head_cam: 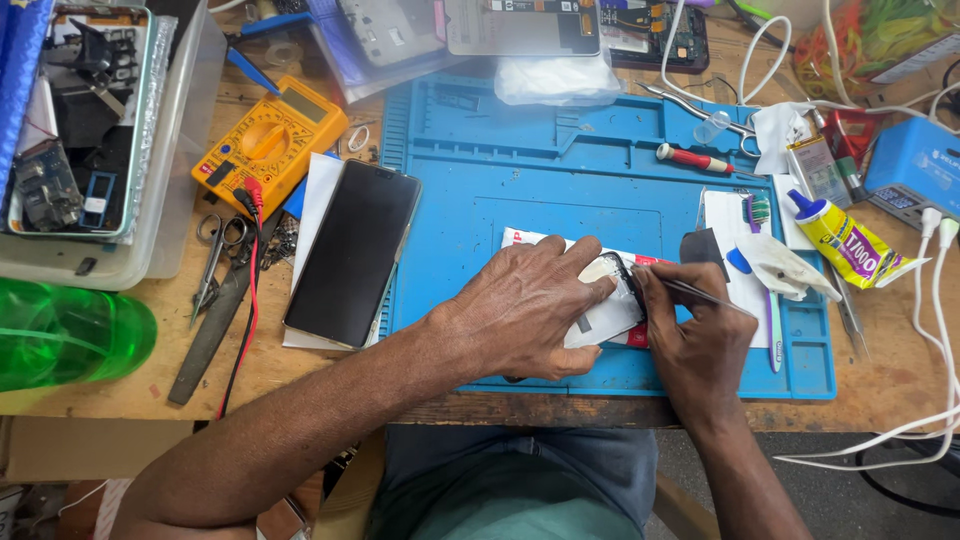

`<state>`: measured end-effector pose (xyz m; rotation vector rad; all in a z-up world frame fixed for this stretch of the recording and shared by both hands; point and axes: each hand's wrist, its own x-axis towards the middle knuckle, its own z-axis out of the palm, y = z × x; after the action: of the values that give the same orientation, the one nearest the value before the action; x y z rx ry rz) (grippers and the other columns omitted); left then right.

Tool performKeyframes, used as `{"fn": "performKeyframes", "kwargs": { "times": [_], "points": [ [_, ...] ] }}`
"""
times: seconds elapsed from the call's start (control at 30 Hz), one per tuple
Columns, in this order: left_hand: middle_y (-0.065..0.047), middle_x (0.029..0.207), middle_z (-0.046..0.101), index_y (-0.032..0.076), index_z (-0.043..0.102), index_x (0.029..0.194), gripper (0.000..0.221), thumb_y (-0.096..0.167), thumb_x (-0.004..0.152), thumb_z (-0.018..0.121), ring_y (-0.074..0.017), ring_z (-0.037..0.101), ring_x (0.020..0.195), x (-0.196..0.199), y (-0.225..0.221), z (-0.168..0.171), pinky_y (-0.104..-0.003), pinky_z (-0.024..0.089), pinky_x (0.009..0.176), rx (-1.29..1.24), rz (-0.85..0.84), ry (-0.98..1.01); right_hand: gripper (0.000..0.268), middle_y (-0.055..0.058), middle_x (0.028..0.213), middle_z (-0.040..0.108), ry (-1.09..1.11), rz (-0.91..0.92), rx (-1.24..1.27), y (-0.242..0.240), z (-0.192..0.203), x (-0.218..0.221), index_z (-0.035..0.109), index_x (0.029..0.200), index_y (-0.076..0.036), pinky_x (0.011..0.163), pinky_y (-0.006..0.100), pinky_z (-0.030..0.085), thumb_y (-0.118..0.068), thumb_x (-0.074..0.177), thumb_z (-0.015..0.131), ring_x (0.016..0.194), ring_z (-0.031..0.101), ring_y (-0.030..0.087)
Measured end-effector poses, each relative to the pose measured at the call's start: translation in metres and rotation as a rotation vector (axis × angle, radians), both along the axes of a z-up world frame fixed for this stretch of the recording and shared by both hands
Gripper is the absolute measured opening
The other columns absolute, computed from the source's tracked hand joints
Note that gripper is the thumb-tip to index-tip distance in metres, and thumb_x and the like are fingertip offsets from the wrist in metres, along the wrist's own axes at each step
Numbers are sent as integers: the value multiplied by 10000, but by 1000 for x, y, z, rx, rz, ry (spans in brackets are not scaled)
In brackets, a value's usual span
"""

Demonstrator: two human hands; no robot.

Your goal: The person is repairing a mobile phone by cleaning the frame and applying adhesive from a tube to prepare for attaching a new screen component.

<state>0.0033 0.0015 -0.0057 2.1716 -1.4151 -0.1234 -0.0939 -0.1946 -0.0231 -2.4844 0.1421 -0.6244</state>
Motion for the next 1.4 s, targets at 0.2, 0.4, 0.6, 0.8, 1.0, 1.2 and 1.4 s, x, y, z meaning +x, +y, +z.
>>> {"fn": "performKeyframes", "kwargs": {
  "times": [0.2, 0.4, 0.6, 0.8, 1.0, 1.2, 1.4],
  "points": [
    [-129, 955, 553, 49, 735, 1128, 565, 409, 696, 685, -270, 601, 797, 3, -1, -3, -455, 572, 663, 15, -7, 38, 132, 139, 912, 755, -14, 34, -36, 2, 8, 8, 691, 1047, 16, 670, 314, 589, -76, 991, 768, 846, 772, 209],
    [-124, 975, 550, 70, 735, 1189, 609, 445, 716, 654, -270, 616, 834, 5, -1, -2, -475, 575, 671, 35, -15, 93, 147, 132, 895, 758, 21, 19, -30, -1, 4, 12, 702, 1035, 11, 659, 304, 588, -98, 977, 782, 857, 778, 208],
    [-128, 982, 542, 91, 735, 1199, 614, 477, 731, 640, -272, 616, 847, 7, -1, -2, -477, 576, 651, 67, -20, 109, 158, 118, 891, 753, 8, 43, 46, -7, 0, 14, 690, 1054, 6, 670, 284, 608, -113, 989, 771, 863, 777, 189],
    [-130, 1005, 540, 107, 747, 1177, 606, 478, 709, 649, -267, 609, 864, 6, -3, 0, -485, 576, 607, 79, -17, 70, 132, 147, 932, 761, -26, 32, -16, 0, -5, 11, 690, 1059, 15, 671, 310, 595, -90, 1004, 748, 867, 771, 207],
    [-129, 947, 548, 118, 733, 1208, 617, 460, 697, 684, -268, 593, 851, 7, 2, 2, -488, 557, 664, 40, -15, 102, 200, 100, 911, 749, 6, -51, 364, -26, 21, 7, 669, 1051, -2, 750, 269, 603, -198, 1092, 686, 824, 732, 144],
    [-150, 942, 564, 38, 728, 1039, 482, 429, 757, 740, -298, 582, 880, 11, 7, 14, -480, 525, 792, 32, -7, -18, 317, 141, 715, 741, 628, -252, -150, -73, 40, -13, 787, 979, -47, 648, 389, 538, -360, 934, 769, 643, 713, 246],
    [-179, 1009, 591, 40, 736, 1093, 499, 373, 723, 768, -310, 605, 893, 11, 4, 19, -476, 524, 820, -44, 15, -22, 272, 138, 975, 755, 211, -311, -274, -123, 64, -22, 783, 1149, -62, 719, 376, 563, -295, 1015, 741, 799, 734, 233]
  ]
}}
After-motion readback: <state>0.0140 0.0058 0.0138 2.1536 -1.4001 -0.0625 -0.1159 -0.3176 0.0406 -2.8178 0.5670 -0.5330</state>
